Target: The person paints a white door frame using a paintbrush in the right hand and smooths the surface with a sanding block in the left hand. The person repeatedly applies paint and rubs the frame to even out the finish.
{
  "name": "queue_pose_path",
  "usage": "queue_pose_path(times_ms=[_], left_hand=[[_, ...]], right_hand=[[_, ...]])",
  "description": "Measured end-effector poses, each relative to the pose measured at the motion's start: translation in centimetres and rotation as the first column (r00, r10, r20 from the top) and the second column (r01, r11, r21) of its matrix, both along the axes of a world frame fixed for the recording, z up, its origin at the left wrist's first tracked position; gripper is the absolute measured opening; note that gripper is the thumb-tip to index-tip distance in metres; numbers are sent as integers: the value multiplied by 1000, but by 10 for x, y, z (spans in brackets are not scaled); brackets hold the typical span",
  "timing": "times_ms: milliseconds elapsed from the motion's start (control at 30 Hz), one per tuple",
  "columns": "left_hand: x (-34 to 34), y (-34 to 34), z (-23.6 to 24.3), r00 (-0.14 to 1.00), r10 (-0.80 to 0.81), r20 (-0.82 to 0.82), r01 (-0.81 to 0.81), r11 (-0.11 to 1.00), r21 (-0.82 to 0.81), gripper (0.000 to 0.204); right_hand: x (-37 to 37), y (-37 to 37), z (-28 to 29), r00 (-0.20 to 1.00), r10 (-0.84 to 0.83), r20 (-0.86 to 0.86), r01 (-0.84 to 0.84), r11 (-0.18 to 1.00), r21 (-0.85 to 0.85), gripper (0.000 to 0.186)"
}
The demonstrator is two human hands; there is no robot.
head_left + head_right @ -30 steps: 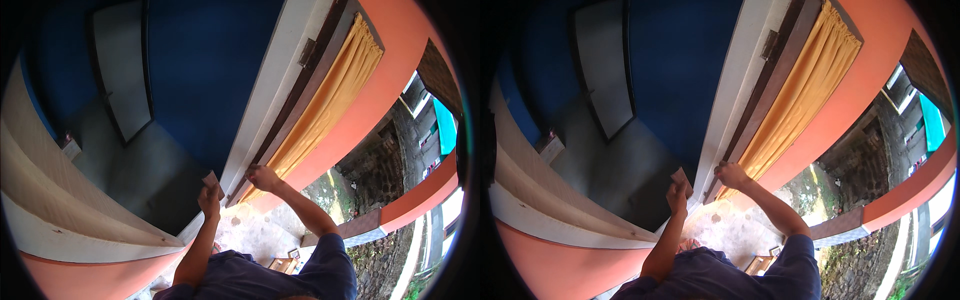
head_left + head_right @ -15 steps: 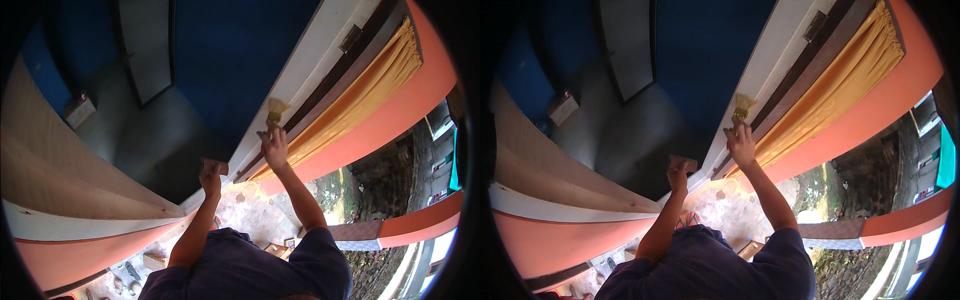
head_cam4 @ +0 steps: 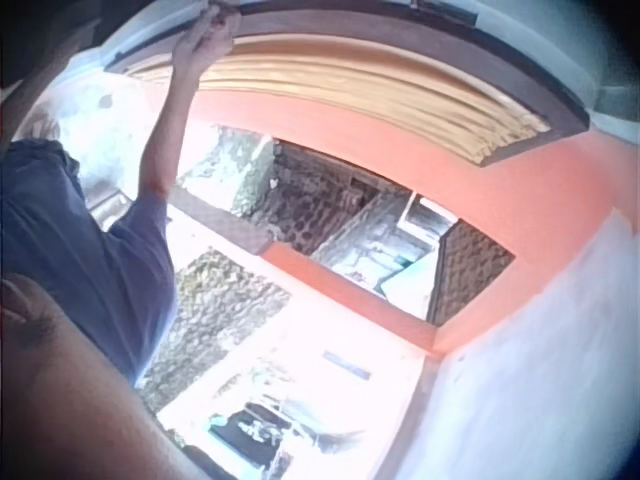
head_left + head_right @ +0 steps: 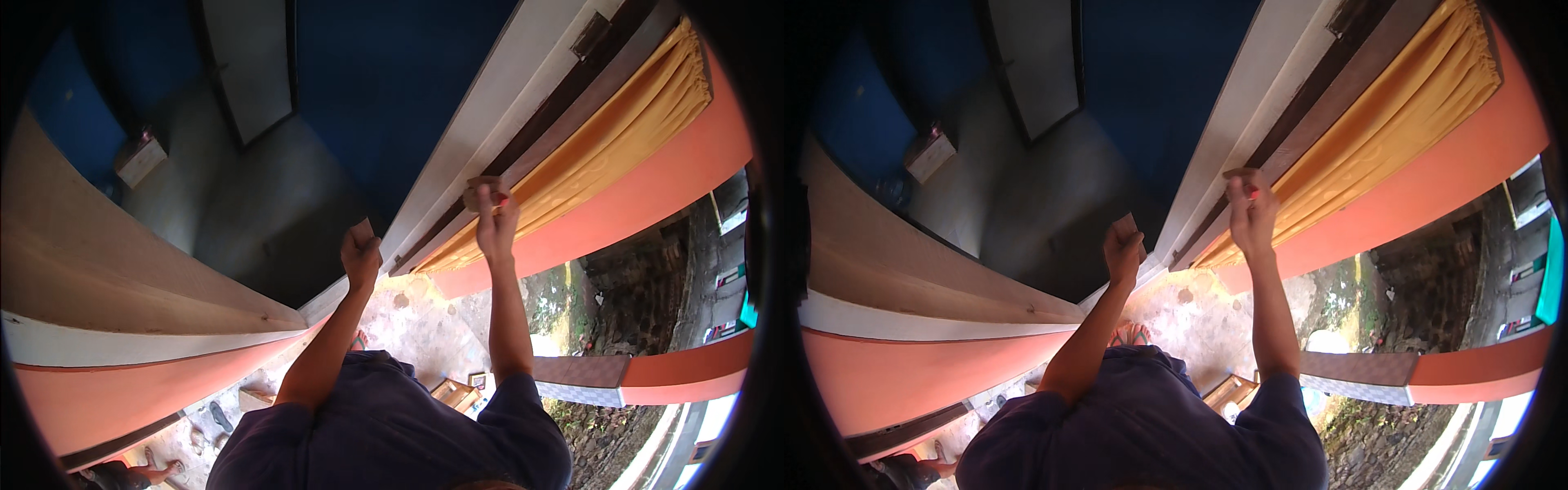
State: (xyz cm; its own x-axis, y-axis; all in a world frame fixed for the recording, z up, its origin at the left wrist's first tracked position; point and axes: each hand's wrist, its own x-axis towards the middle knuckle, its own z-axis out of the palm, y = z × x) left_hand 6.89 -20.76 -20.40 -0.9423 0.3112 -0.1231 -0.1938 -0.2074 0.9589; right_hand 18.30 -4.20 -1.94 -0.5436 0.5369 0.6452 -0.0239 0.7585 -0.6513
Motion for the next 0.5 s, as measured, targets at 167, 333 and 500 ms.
queue_pose_path(times_ms=[167, 333, 500], left_hand=[[-7, 29, -55, 993, -27, -115, 17, 996, -86, 26], [-10, 86, -19, 924, 97, -369, -79, 995, 64, 36], [-43, 141, 80, 712, -116, -692, 86, 993, -77, 57]], right_hand=[[16, 22, 79, 989, -9, -150, 54, 952, 302, 38], [-1, 62, 139, 977, -36, -212, 168, 742, 649, 57], [-34, 99, 122, 953, -124, -275, 294, 580, 759, 53]])
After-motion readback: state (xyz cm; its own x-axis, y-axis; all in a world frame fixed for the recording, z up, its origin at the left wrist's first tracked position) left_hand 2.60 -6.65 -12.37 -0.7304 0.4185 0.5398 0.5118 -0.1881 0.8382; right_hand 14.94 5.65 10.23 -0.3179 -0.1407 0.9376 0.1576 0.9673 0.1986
